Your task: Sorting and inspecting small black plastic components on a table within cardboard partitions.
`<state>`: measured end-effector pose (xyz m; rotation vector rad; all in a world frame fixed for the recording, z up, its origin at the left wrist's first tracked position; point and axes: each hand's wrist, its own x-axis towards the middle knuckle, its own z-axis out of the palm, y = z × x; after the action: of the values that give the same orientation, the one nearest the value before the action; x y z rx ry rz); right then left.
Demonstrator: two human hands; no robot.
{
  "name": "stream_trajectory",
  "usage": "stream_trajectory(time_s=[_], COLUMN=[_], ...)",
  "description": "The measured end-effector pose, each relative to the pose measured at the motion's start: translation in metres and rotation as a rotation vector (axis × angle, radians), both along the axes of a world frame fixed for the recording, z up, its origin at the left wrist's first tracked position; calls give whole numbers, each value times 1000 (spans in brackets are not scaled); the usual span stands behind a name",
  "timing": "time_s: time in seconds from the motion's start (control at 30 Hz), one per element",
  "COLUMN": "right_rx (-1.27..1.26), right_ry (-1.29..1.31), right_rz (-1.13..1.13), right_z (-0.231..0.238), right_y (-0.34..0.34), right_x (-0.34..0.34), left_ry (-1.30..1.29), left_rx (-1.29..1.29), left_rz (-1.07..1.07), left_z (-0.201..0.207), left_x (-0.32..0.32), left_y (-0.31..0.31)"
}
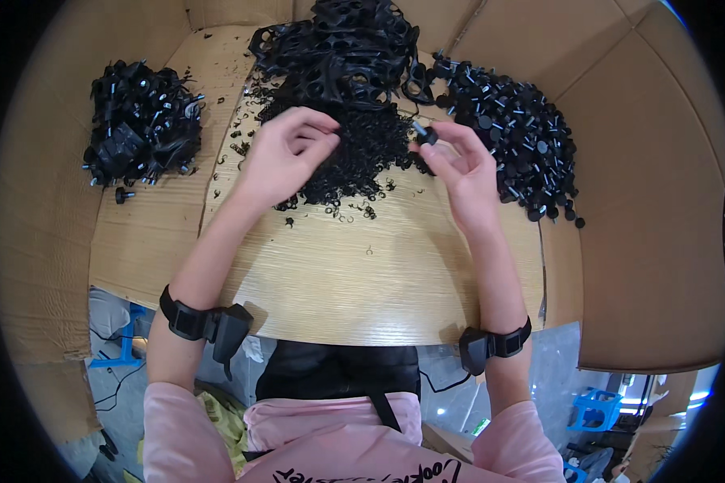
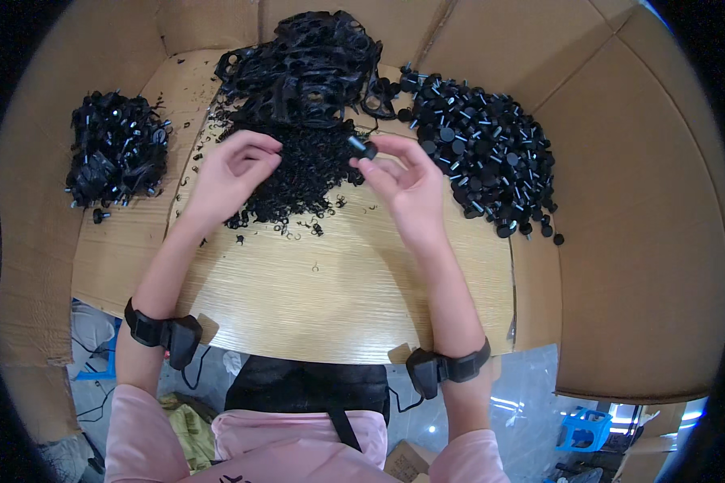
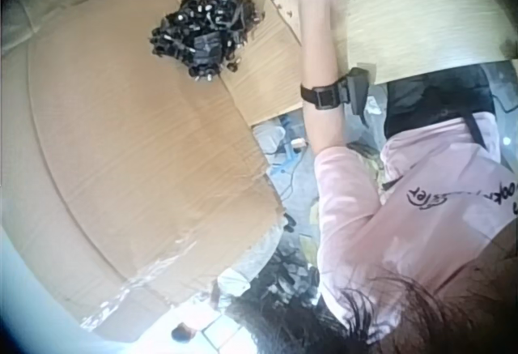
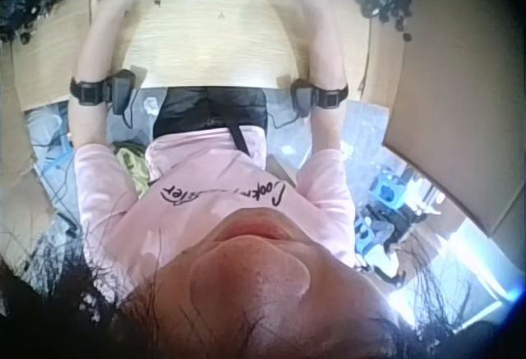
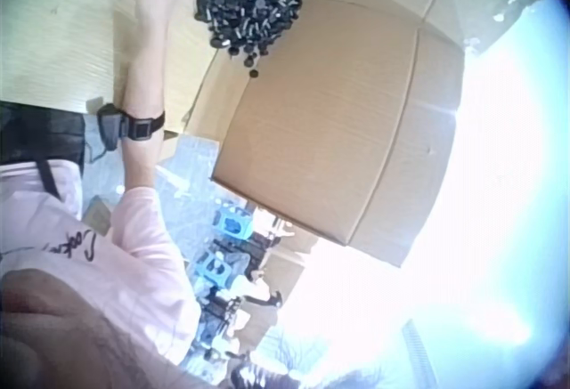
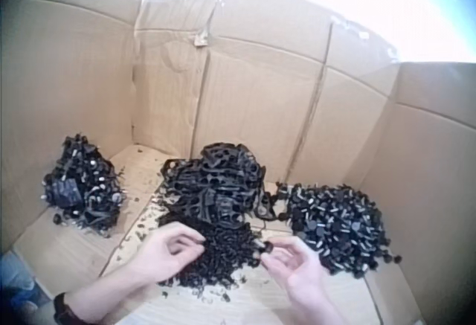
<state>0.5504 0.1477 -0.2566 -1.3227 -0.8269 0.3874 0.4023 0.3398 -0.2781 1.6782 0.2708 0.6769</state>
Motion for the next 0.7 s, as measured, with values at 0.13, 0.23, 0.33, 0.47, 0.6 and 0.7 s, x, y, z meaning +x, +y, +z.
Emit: stream_trajectory(time_s=[0.13, 0.23, 0.33, 0.47, 0.6, 0.7], right_rx=[-20, -26, -9, -22, -22, -60], right_ry=[76, 100, 95, 188, 307, 320], right_rz=[118, 173, 213, 282, 346, 401], right_z=[-6, -11, -13, -11, -13, -13], right_y=[8, 12, 14, 13, 13, 11], right_x=[-20, -31, -33, -33, -33, -30], left_ry=[0, -83, -107, -116, -96, -83], left_rx=[-105, -102, -186, -156, -273, -303], left_rz=[-246, -261, -278, -269, -255, -237], left_z=[0, -3, -9, -8, -5, -4], left_x=[1, 3, 5, 5, 3, 3], left_y=[-17, -25, -23, -22, -21, -21])
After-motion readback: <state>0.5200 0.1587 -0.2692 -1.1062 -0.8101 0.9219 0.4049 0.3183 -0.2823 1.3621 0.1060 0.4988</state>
